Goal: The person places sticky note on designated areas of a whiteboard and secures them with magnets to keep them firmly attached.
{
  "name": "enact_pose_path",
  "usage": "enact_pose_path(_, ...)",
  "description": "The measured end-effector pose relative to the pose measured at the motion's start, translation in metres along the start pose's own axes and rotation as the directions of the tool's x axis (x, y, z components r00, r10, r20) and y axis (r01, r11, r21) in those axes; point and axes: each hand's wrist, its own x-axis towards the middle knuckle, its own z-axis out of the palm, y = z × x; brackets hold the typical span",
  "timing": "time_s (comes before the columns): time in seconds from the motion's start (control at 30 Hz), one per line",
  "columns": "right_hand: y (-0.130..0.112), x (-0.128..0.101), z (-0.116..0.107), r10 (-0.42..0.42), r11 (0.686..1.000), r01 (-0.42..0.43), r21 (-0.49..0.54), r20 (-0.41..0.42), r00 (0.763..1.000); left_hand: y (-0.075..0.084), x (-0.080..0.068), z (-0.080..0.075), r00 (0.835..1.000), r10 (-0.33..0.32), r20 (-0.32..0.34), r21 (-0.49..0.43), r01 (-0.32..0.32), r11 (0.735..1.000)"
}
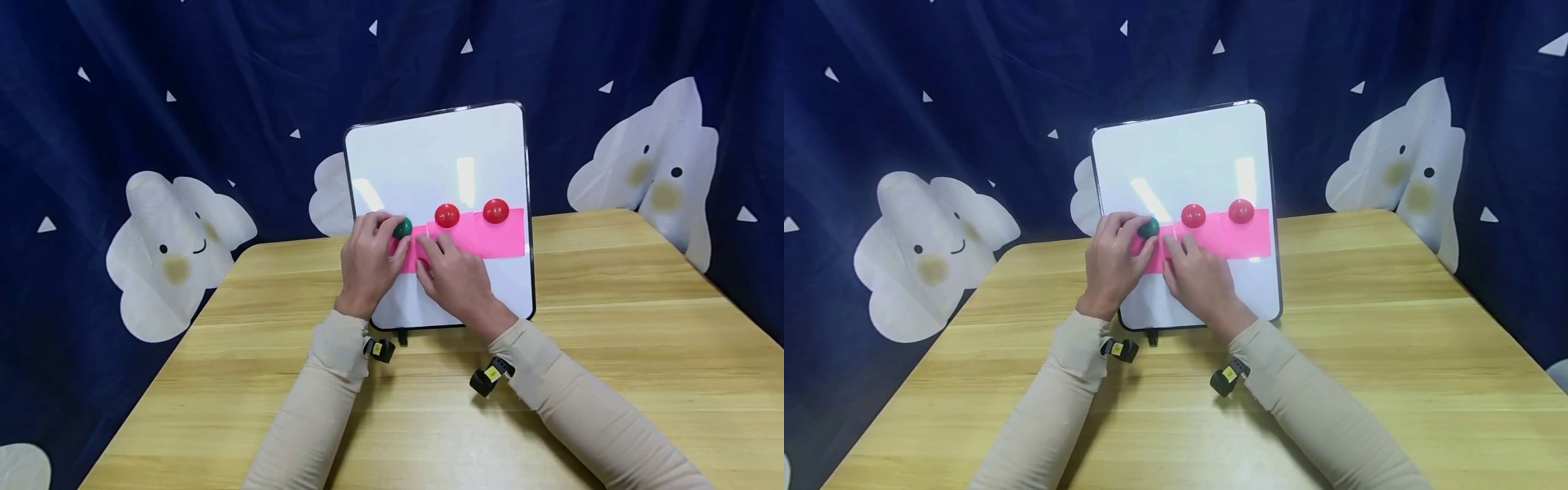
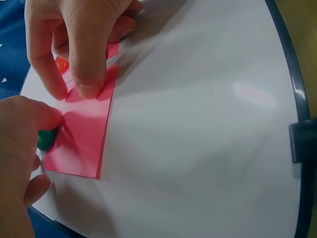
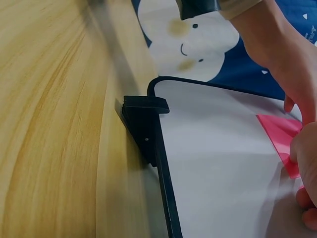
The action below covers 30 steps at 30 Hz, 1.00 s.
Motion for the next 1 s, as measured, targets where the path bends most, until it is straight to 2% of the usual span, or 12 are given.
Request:
enact_pose_path(0.5,0.003,0.0,-0.006,0.007,1.0,-0.006,0.025,-0.009,1.0,-0.007,-0.016,-0.002,0.999,0.001,-0.049,-0.026,-0.002,1.0)
enact_pose_path(1.0,0.011,-0.005,-0.017,0.031,0.998,-0.027,0.059,-0.067,0.997,-0.018,-0.031,-0.005,0.996,-0.003,-0.085,-0.046,-0.001,0.999)
